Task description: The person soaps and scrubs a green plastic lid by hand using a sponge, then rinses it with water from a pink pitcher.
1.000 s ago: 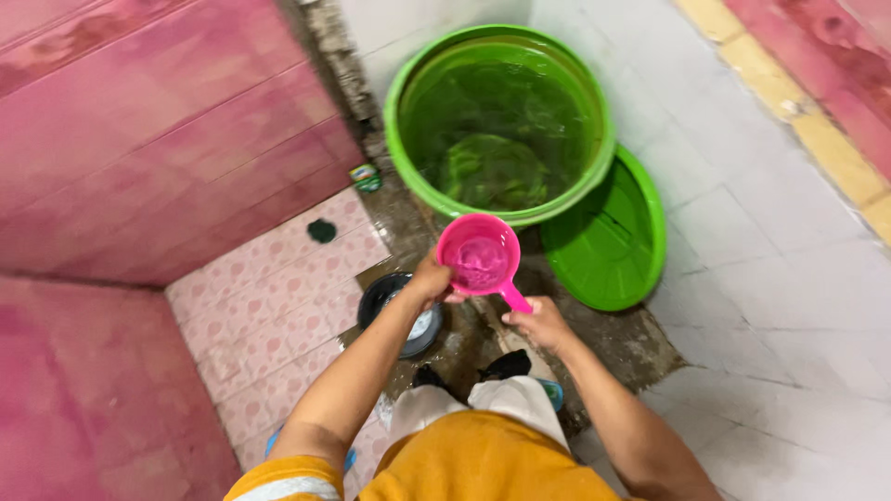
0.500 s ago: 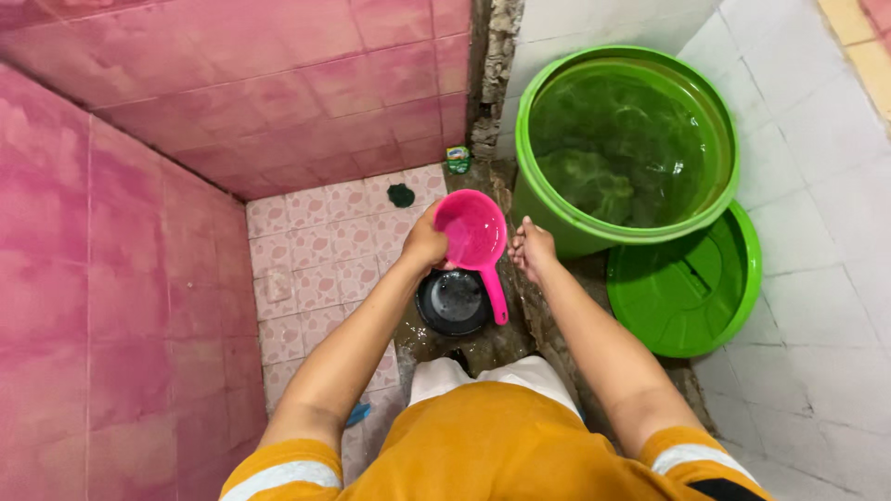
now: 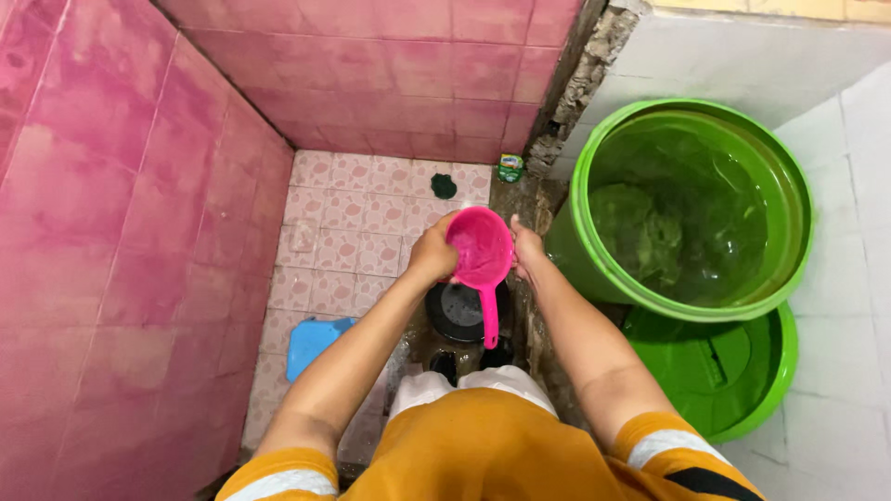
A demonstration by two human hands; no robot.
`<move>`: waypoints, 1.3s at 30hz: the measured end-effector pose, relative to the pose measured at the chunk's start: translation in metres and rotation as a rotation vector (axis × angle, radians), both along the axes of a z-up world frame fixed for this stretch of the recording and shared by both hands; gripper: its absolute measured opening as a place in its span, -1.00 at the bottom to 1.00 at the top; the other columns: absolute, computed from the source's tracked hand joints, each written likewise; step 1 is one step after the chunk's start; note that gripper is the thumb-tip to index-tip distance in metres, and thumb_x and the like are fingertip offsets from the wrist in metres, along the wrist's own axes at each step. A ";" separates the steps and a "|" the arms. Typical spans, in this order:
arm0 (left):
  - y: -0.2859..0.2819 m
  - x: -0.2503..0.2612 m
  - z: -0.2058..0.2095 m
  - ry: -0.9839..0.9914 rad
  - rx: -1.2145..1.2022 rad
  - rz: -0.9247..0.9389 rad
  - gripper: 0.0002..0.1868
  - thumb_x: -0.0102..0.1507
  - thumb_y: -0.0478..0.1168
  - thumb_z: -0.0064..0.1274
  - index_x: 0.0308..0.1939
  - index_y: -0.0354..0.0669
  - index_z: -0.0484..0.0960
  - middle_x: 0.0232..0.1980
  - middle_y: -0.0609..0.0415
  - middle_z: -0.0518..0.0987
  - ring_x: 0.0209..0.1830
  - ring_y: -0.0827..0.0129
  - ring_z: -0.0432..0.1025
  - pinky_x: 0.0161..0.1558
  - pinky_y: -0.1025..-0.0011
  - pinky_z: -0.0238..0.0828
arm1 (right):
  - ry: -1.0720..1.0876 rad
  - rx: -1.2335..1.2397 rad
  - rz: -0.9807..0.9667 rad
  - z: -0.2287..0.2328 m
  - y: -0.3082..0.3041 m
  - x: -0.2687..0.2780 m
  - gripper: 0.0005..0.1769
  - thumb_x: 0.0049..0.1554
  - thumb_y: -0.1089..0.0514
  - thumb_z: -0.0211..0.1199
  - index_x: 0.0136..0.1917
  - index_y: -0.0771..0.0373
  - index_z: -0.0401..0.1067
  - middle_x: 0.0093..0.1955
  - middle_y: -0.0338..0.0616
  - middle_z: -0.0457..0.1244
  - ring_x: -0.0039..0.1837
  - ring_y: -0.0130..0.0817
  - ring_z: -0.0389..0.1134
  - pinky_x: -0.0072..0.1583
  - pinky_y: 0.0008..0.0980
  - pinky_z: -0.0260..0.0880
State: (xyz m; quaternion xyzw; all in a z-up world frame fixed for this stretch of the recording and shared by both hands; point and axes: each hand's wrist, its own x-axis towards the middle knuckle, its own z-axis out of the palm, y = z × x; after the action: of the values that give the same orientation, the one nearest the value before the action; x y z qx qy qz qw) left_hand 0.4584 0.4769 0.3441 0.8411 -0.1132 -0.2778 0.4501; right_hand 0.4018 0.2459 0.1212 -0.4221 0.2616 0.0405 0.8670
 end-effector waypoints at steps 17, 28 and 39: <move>-0.040 0.007 -0.030 -0.127 -0.073 0.306 -0.31 0.12 -0.47 -0.06 0.32 0.14 0.54 0.14 -0.06 0.66 0.15 0.15 0.52 0.13 0.31 0.42 | 0.274 -0.152 0.181 0.025 -0.042 0.032 -0.47 0.39 -0.28 0.00 -0.22 0.10 0.35 -0.50 -0.29 0.13 -0.58 -0.52 0.00 -0.54 -0.50 -0.06; -0.021 0.045 -0.077 0.255 -0.606 0.670 -0.19 0.07 -0.64 -0.37 0.37 -0.04 0.44 0.18 -0.07 0.60 0.04 0.15 0.57 -0.19 0.31 0.61 | 0.417 -0.244 0.738 0.170 0.002 0.044 -0.43 0.17 -0.39 -0.01 0.01 0.16 0.36 -0.43 -0.13 0.28 -0.43 -0.31 0.33 -0.35 -0.33 0.40; 0.051 0.122 -0.221 0.776 -0.323 0.469 -0.55 0.38 -0.30 -0.22 0.38 -0.21 0.36 0.00 -0.29 0.66 -0.36 0.07 0.65 -0.44 0.21 0.66 | 0.375 -0.293 0.735 0.067 0.052 0.080 -0.78 0.25 0.11 0.18 -0.17 0.23 0.27 -0.48 -0.35 0.11 -0.54 -0.53 0.04 -0.53 -0.41 0.00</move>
State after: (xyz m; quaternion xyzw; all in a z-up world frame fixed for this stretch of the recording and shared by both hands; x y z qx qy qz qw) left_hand 0.5805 0.5278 0.1232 0.5975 0.2143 -0.4408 0.6347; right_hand 0.4822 0.2977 0.1878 -0.5909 0.2499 0.3850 0.6635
